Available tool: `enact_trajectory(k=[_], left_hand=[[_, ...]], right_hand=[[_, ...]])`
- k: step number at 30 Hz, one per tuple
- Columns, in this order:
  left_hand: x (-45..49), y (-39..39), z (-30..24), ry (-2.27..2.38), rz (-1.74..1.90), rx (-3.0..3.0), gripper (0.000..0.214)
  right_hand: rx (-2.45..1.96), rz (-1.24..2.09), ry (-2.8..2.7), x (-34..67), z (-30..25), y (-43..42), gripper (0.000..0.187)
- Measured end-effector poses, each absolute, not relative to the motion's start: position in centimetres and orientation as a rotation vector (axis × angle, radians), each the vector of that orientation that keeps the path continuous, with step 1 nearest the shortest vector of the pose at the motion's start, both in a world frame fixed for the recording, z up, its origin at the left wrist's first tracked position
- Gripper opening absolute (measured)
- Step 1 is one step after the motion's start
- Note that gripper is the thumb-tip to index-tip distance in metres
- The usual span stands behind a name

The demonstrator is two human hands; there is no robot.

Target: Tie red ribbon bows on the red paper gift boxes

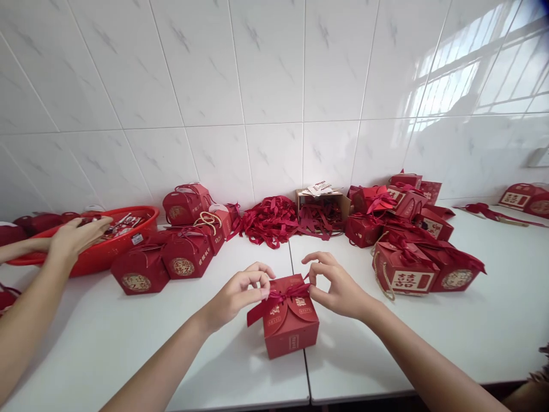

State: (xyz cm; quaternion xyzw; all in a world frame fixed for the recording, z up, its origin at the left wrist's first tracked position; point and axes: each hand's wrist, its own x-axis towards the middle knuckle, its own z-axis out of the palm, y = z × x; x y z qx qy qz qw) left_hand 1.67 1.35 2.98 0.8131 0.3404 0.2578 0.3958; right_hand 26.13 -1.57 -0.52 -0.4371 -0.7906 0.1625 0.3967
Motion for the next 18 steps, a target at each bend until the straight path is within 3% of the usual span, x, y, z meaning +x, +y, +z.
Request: enact_trajectory(k=[3, 9, 18], left_hand=[[2.4, 1.0, 2.4, 0.758, 0.690, 2.029, 0.023], [1.6, 0.5, 1.8, 1.007, 0.730, 2.471, 0.025], [0.9, 0.0, 1.4, 0.972, 0.673, 2.574, 0.022]], right_hand=[[-1.207, 0.271, -1.950, 25.8, -1.0, -1.6, 0.014], [-1.350, 0.093, -1.828, 26.2, -1.3, -2.3, 0.022], [-1.327, 0.330, -1.743, 27.0, -2.0, -3.5, 0.042]])
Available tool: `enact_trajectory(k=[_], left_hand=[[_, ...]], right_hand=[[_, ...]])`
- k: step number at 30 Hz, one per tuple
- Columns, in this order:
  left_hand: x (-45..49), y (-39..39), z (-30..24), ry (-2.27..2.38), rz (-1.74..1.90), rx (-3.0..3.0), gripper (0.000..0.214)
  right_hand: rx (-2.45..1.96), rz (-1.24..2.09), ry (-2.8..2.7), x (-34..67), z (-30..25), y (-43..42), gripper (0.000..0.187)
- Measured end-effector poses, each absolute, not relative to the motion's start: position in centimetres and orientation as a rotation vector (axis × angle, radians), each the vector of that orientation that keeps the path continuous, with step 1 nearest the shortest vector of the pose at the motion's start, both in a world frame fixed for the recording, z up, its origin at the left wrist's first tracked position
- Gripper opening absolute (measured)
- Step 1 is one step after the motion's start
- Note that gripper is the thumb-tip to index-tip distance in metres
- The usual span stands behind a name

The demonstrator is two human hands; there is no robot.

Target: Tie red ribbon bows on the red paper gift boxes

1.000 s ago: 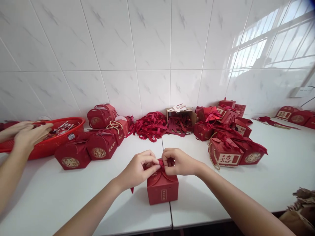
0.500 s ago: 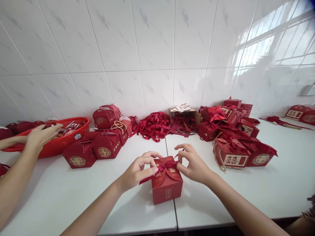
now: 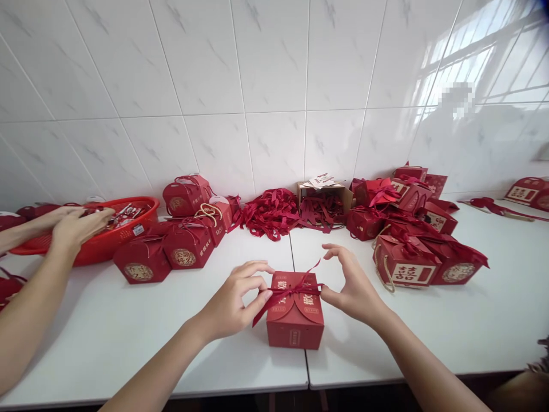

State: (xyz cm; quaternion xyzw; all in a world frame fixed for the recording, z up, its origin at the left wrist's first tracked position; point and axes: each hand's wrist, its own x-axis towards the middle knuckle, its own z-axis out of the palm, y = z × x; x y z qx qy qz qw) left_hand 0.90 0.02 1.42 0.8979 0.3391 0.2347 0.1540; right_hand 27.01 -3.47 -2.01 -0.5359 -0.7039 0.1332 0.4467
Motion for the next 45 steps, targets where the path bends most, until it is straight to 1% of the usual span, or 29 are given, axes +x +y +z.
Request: enact_trajectory(k=[2, 6, 7, 9, 10, 11, 12, 14, 15, 17, 18, 19, 21, 23, 25, 29, 31, 35, 38, 41, 43, 44, 45], left_hand=[[1.4, -0.3, 1.3, 0.910, 0.670, 2.501, 0.023], [2.3, -0.3, 0.6, 0.840, 0.707, 2.423, 0.021], [2.5, -0.2, 0.3, 0.843, 0.736, 2.407, 0.020], [2.8, 0.1, -0.2, 0.856, 0.794, 2.372, 0.019], [3.0, 0.2, -0.4, 0.860, 0.815, 2.356, 0.019], [3.2, 0.3, -0.7, 0.861, 0.829, 2.343, 0.020], [3.4, 0.4, -0.8, 0.859, 0.839, 2.333, 0.020], [3.8, 0.5, -1.1, 0.846, 0.848, 2.315, 0.012], [3.9, 0.6, -1.2, 0.840, 0.847, 2.302, 0.014], [3.9, 0.9, -1.4, 0.852, 0.837, 2.267, 0.038], [3.9, 1.1, -1.5, 0.879, 0.824, 2.247, 0.047], [3.8, 1.4, -1.7, 0.919, 0.811, 2.228, 0.050], [3.5, 1.9, -1.9, 1.010, 0.777, 2.196, 0.048], [3.1, 2.5, -2.2, 1.089, 0.740, 2.176, 0.046], [2.7, 3.1, -2.4, 1.141, 0.709, 2.175, 0.046], [1.7, 4.8, -3.3, 1.171, 0.742, 2.266, 0.044], [0.9, 6.0, -4.0, 1.203, 0.832, 2.385, 0.043], [-1.6, 8.6, -4.9, 1.432, 1.103, 2.533, 0.047], [-4.0, 10.4, -4.4, 1.699, 1.343, 2.429, 0.057], [-6.2, 12.0, -3.6, 2.124, 1.619, 2.138, 0.080], [-7.5, 12.9, -3.4, 2.364, 1.645, 1.886, 0.095], [-8.1, 13.3, -3.5, 2.432, 1.589, 1.809, 0.096], [-8.6, 13.6, -3.6, 2.476, 1.515, 1.781, 0.092]], right_hand=[[-1.280, 0.507, -1.698, 27.5, -2.4, -3.3, 0.048], [-1.061, 0.979, -1.635, 28.2, -2.7, -3.5, 0.059], [-1.000, 1.050, -1.663, 28.2, -2.8, -3.9, 0.065], [-0.953, 1.065, -1.787, 27.9, -2.8, -4.8, 0.083], [-0.967, 1.019, -1.850, 27.6, -2.8, -5.3, 0.089], [-0.997, 0.960, -1.891, 27.3, -2.8, -5.8, 0.092], [-1.038, 0.902, -1.907, 27.1, -2.9, -6.2, 0.089], [-1.125, 0.801, -1.881, 26.9, -3.1, -6.5, 0.078], [-1.178, 0.742, -1.856, 27.2, -3.4, -6.4, 0.072], [-1.346, 0.539, -1.777, 28.5, -4.0, -5.9, 0.065], [-1.463, 0.389, -1.702, 29.5, -4.3, -5.4, 0.063], [-1.583, 0.223, -1.612, 30.6, -4.7, -5.0, 0.062], [-1.807, -0.071, -1.412, 33.3, -5.4, -4.2, 0.062], [-1.954, -0.225, -1.272, 35.9, -6.0, -3.6, 0.064], [-2.046, -0.265, -1.181, 38.2, -6.4, -3.2, 0.068], [-2.163, -0.227, -1.003, 41.7, -6.8, -2.2, 0.073], [-2.189, -0.260, -0.914, 42.6, -6.8, -1.6, 0.075], [-2.141, -0.472, -0.858, 42.1, -6.3, -0.8, 0.085], [-2.046, -0.598, -0.910, 39.5, -5.4, -0.3, 0.085], [-1.949, -0.663, -1.080, 35.4, -4.9, 0.9, 0.078], [-1.888, -0.641, -1.315, 32.4, -5.2, 2.0, 0.074], [-1.852, -0.604, -1.460, 30.8, -5.7, 2.8, 0.072], [-1.810, -0.558, -1.589, 29.4, -6.2, 3.6, 0.070]])
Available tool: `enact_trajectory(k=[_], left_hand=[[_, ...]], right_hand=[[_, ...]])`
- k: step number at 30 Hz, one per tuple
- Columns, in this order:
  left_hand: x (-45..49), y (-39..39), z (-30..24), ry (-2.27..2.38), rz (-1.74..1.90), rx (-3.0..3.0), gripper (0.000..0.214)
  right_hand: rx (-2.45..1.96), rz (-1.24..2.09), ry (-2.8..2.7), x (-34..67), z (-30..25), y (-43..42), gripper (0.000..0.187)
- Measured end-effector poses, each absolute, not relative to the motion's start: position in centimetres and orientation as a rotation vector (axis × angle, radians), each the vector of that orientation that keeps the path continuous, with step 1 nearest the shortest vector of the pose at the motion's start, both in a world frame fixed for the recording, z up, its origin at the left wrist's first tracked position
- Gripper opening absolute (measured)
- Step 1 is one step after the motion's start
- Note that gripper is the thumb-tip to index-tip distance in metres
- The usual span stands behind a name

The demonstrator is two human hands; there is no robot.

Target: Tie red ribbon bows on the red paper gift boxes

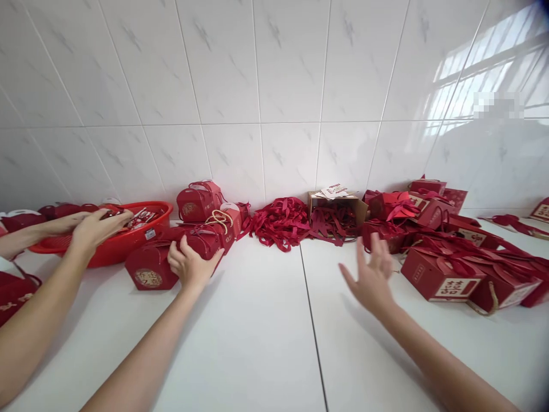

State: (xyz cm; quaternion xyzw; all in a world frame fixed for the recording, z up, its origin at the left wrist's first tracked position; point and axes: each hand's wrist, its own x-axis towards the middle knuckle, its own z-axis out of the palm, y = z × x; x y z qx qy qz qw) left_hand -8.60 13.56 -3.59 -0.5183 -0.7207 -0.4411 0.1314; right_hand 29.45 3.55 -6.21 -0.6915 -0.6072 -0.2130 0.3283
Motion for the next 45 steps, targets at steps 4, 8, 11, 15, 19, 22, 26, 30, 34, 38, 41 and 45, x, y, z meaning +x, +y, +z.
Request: enact_trajectory(k=[4, 8, 11, 15, 19, 22, 26, 30, 34, 38, 41, 45], left_hand=[[-9.6, 13.8, -4.4, -2.087, -1.068, -1.579, 0.056], [-7.3, 11.8, -5.1, -1.940, -1.042, -1.795, 0.047], [-4.1, 9.3, -5.8, -1.538, -1.152, -2.291, 0.051], [-1.2, 7.1, -6.4, -1.063, -1.218, -2.938, 0.071], [-1.1, 7.2, -6.5, -0.885, -1.447, -3.167, 0.093], [-1.7, 7.4, -6.5, -0.735, -1.563, -3.247, 0.099], [-2.0, 7.0, -6.4, -0.669, -1.598, -3.205, 0.097], [-1.6, 6.6, -6.6, -0.574, -1.734, -3.183, 0.111], [-1.2, 6.5, -6.9, -0.507, -1.880, -3.332, 0.120], [-1.4, 6.8, -7.1, -0.464, -1.927, -3.679, 0.124], [-2.0, 7.1, -7.3, -0.561, -1.909, -3.790, 0.127], [-2.7, 7.6, -7.2, -0.911, -1.784, -3.666, 0.126]], right_hand=[[-1.733, -0.380, -1.830, 25.4, -8.8, 7.2, 0.063], [-1.829, -0.166, -1.878, 23.6, -9.9, 11.2, 0.059], [-1.826, -0.091, -1.922, 23.3, -9.4, 13.4, 0.054], [-1.717, -0.063, -2.053, 23.5, -8.4, 14.5, 0.049], [-1.399, 0.061, -2.356, 23.8, -8.0, 14.1, 0.048], [-1.372, 0.186, -2.385, 23.7, -8.0, 14.0, 0.046], [-1.467, 0.357, -2.313, 23.6, -8.4, 14.4, 0.044], [-1.420, 0.462, -2.249, 23.5, -8.8, 15.1, 0.045], [-1.532, 0.462, -2.042, 22.6, -8.6, 16.6, 0.034], [-1.557, 0.473, -1.847, 20.5, -8.4, 18.4, 0.028], [-1.454, 0.492, -1.794, 19.5, -8.7, 18.7, 0.023], [-1.255, 0.550, -1.715, 19.6, -8.8, 18.3, 0.018]])
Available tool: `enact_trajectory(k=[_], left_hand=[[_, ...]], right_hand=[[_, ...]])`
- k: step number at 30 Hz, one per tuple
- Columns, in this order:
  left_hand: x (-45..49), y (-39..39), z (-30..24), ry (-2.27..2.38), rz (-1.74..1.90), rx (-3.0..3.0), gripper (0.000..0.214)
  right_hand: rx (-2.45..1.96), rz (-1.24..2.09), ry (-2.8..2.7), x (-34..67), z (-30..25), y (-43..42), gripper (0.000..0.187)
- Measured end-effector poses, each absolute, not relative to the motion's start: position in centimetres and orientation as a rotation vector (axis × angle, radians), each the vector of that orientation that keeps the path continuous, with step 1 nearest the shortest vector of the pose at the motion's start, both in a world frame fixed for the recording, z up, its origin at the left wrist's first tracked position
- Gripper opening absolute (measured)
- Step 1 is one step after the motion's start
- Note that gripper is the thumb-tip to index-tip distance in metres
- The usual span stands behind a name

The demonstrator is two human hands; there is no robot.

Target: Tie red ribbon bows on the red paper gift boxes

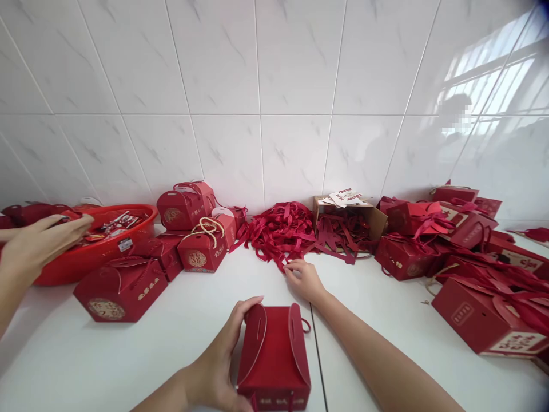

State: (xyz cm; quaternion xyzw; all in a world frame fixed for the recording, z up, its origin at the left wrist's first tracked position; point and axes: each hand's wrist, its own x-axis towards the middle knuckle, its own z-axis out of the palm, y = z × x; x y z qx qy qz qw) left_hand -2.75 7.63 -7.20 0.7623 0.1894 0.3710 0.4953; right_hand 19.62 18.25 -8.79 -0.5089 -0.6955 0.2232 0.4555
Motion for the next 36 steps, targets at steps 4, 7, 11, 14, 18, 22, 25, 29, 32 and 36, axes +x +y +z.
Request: enact_trajectory(k=[4, 7, 11, 14, 18, 22, 25, 29, 32, 36], left_hand=[[-3.3, 8.2, -6.8, 0.589, 0.918, 1.853, 0.119], [-3.6, 8.6, -6.7, 0.588, 0.888, 1.842, 0.115], [-3.9, 8.8, -6.7, 0.562, 0.856, 1.834, 0.114], [-4.0, 8.8, -6.8, 0.558, 0.839, 1.822, 0.113], [-4.1, 8.8, -7.3, 0.576, 0.865, 1.821, 0.113], [-4.1, 8.9, -7.7, 0.591, 0.923, 1.887, 0.117], [-4.0, 8.9, -7.8, 0.611, 0.951, 1.930, 0.113], [-3.9, 8.9, -7.7, 0.612, 0.964, 1.957, 0.111], [-3.8, 8.9, -7.6, 0.616, 0.958, 1.937, 0.110], [-3.6, 8.7, -7.4, 0.613, 0.966, 1.903, 0.111]], right_hand=[[-1.132, 0.611, -1.496, 20.3, -7.5, 18.5, 0.018], [-1.049, 0.690, -1.300, 21.1, -4.9, 18.8, 0.030], [-0.929, 0.791, -1.122, 23.3, 0.8, 16.9, 0.039], [-0.663, 0.951, -0.986, 25.3, 5.4, 13.3, 0.028], [-0.705, 0.832, -1.201, 27.3, 8.7, 8.3, 0.036], [-1.147, 0.652, -1.581, 30.1, 8.5, 7.7, 0.034], [-1.697, 0.515, -1.737, 33.3, 6.6, 9.8, 0.028], [-2.086, 0.358, -1.721, 36.1, 4.1, 12.7, 0.026], [-1.964, 0.335, -1.767, 35.1, 2.9, 14.1, 0.021], [-1.811, 0.373, -1.869, 30.3, 0.3, 15.5, 0.009]])
